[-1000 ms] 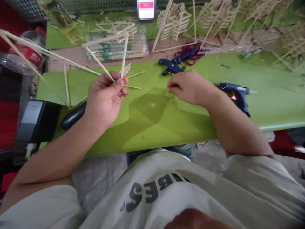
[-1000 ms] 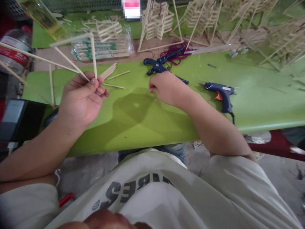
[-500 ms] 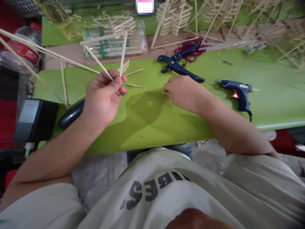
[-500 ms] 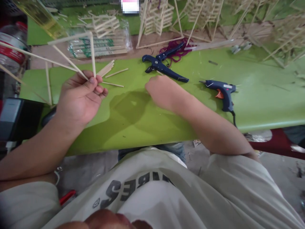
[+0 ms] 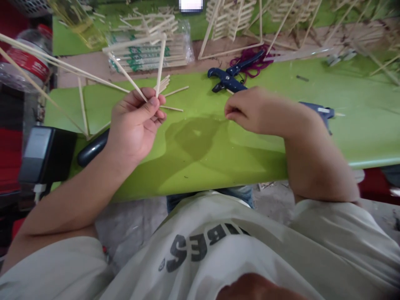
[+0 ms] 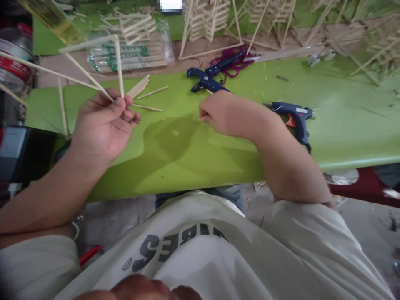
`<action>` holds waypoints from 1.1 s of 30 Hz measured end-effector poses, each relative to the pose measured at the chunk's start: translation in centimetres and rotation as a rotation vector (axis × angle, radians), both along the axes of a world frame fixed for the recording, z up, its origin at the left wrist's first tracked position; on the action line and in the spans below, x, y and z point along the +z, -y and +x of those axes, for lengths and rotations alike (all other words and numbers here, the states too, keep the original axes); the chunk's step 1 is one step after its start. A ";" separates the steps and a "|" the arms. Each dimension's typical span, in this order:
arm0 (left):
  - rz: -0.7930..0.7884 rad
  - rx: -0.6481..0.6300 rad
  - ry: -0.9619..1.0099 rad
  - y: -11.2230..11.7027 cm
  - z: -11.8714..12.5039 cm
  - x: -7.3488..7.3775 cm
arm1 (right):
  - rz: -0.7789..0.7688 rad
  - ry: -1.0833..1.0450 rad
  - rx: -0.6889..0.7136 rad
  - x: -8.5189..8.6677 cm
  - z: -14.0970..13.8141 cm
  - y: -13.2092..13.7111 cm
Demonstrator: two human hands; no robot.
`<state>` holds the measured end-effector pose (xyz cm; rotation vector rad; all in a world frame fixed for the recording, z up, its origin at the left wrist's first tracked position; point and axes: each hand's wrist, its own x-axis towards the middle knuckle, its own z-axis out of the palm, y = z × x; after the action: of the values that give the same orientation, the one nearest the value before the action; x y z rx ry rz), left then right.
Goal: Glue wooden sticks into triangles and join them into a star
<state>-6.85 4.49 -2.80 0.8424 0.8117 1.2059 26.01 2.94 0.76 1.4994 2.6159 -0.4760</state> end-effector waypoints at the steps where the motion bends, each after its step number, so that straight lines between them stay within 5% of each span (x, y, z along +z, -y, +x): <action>1: -0.005 0.004 0.001 0.0 0.0 0.0 | -0.026 0.015 0.018 -0.1 -0.3 0.0; 8: 0.010 -0.013 -0.002 0.0 0.1 0.1 | -0.051 0.042 0.061 -1.9 -0.9 0.2; 16: -0.024 0.008 -0.020 0.2 0.3 0.5 | -0.222 -0.205 0.207 0.0 -2.8 2.5; 24: -0.031 0.027 -0.046 0.3 0.5 0.8 | -0.238 -0.262 0.345 -1.8 -3.9 3.8; 33: -0.021 0.012 -0.030 0.3 0.3 0.9 | -0.164 -0.073 0.313 -0.6 -4.2 4.9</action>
<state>-6.57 4.16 -1.93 0.8415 0.8533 1.1958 21.80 -1.99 0.17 1.0189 2.7190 -0.7011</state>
